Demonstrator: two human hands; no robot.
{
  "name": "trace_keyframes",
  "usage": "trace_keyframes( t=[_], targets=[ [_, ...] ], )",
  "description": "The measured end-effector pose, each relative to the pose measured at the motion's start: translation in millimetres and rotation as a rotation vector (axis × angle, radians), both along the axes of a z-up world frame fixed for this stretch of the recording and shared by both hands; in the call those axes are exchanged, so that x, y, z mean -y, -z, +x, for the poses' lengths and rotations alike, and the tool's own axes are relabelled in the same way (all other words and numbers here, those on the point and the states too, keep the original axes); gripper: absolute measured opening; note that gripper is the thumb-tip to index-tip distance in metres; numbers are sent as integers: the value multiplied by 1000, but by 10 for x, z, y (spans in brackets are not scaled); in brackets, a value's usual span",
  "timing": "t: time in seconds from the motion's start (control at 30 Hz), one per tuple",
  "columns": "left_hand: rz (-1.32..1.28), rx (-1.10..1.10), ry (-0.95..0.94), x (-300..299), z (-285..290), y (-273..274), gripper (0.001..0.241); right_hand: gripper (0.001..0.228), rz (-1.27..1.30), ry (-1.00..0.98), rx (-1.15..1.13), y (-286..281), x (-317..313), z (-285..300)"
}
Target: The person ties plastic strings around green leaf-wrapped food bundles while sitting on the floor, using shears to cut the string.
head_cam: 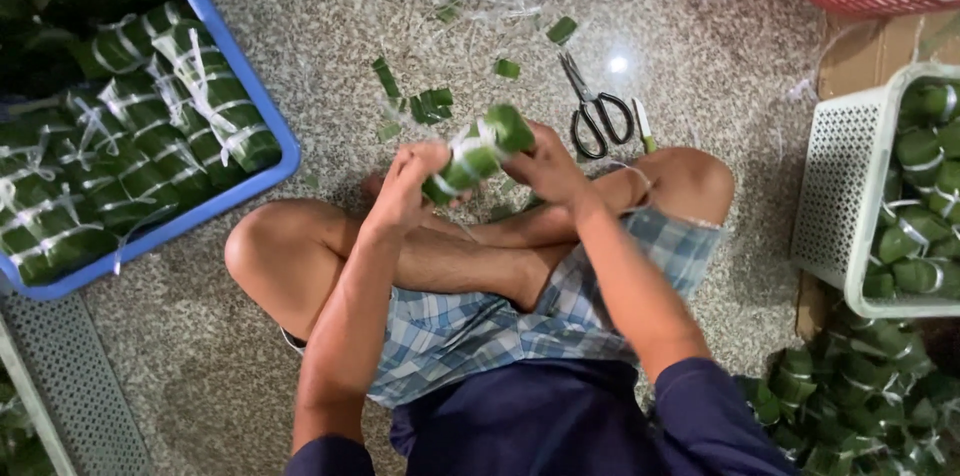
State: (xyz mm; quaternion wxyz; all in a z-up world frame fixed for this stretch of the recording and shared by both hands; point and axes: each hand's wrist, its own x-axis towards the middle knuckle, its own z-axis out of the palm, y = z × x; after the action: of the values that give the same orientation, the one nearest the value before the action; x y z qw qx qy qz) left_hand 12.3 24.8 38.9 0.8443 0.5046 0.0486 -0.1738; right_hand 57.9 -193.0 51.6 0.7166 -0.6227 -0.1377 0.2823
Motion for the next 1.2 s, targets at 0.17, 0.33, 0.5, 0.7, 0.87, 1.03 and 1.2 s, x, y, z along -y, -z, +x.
trace_keyframes(
  t=[0.17,0.33,0.5,0.7,0.87,1.03,1.2],
  targets=[
    [-226,-321,-226,176,2,129,35,44,75,172,97,525,20,-196],
    [-201,-210,-243,276,13,189,37,38,-93,325,164,703,64,-196],
    [-132,-189,-107,288,77,-32,42,29,-205,264,261,763,167,-125],
    [318,-26,-36,326,36,92,68,24,-257,232,235,417,101,-95],
    [592,343,-165,416,13,215,53,28,-225,236,54,310,24,-126],
    [950,513,-160,416,-19,680,66,25,-121,276,-75,252,-115,-111],
    [784,594,-222,385,109,533,50,21,117,370,-155,302,-81,-56]
  ],
)
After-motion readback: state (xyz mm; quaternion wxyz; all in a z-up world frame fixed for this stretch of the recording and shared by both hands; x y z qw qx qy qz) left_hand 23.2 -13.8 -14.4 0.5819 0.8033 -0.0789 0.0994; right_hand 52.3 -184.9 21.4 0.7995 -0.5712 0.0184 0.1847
